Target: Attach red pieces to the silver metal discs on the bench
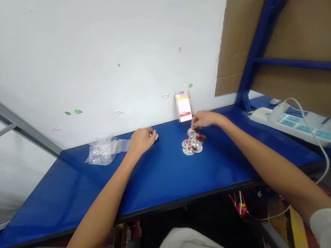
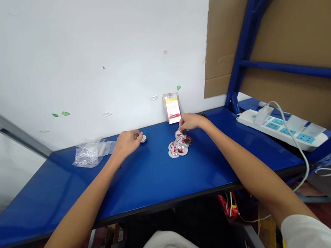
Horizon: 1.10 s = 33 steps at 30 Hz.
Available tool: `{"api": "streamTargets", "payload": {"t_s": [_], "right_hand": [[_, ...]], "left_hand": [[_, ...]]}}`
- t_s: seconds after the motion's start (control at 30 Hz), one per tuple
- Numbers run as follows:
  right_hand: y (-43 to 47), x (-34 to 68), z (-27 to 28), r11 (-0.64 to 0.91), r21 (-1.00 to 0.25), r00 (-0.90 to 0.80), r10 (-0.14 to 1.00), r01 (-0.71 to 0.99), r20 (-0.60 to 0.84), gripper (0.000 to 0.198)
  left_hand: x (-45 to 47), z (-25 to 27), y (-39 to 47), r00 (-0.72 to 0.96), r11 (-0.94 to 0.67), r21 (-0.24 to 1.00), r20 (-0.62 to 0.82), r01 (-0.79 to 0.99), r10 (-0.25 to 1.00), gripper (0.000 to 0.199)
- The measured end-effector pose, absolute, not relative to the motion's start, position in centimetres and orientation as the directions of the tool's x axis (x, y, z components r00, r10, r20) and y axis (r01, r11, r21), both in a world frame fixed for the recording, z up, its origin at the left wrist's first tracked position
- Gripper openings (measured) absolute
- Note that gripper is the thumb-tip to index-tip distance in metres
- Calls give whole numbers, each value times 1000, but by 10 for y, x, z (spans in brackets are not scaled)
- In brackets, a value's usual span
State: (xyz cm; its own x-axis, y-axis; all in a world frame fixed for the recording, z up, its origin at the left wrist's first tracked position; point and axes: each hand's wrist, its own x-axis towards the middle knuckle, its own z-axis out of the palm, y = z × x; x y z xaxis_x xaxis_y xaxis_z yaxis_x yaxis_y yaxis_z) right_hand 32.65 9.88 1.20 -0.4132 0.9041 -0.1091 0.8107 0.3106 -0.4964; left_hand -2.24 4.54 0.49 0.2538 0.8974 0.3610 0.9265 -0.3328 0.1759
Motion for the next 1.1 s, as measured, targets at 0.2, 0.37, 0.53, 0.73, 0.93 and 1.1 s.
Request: {"api": "streamTargets", "payload": {"t_s": [0.2, 0.37, 0.53, 0.73, 0.93, 1.1], "right_hand": [[97, 320, 15, 368, -463, -383, 921, 806, 65, 15], [98, 319, 13, 378, -497, -422, 906, 781, 27, 8], [98, 324, 15, 359, -606, -440, 898, 710, 17, 8], [89, 302, 18, 318, -828, -236, 944, 462, 230, 18], [61, 241, 1, 347, -922, -307, 908, 173, 284, 24], [45, 220, -14, 435, -879, -354, 867, 196, 351, 16]], "left_hand": [[-8, 6, 33, 301, -404, 265, 354, 876, 886, 33], [-4, -1, 31, 375, -469, 262, 338, 843, 863, 35], [-6, -5, 34, 397, -486, 252, 331, 837, 856, 34], [1, 1, 27, 364, -511, 336, 413, 791, 835, 30], [16, 1, 10, 427, -629, 292, 529, 720, 734, 26], [18, -2, 11, 448, -581, 177, 474, 795, 758, 20]]}}
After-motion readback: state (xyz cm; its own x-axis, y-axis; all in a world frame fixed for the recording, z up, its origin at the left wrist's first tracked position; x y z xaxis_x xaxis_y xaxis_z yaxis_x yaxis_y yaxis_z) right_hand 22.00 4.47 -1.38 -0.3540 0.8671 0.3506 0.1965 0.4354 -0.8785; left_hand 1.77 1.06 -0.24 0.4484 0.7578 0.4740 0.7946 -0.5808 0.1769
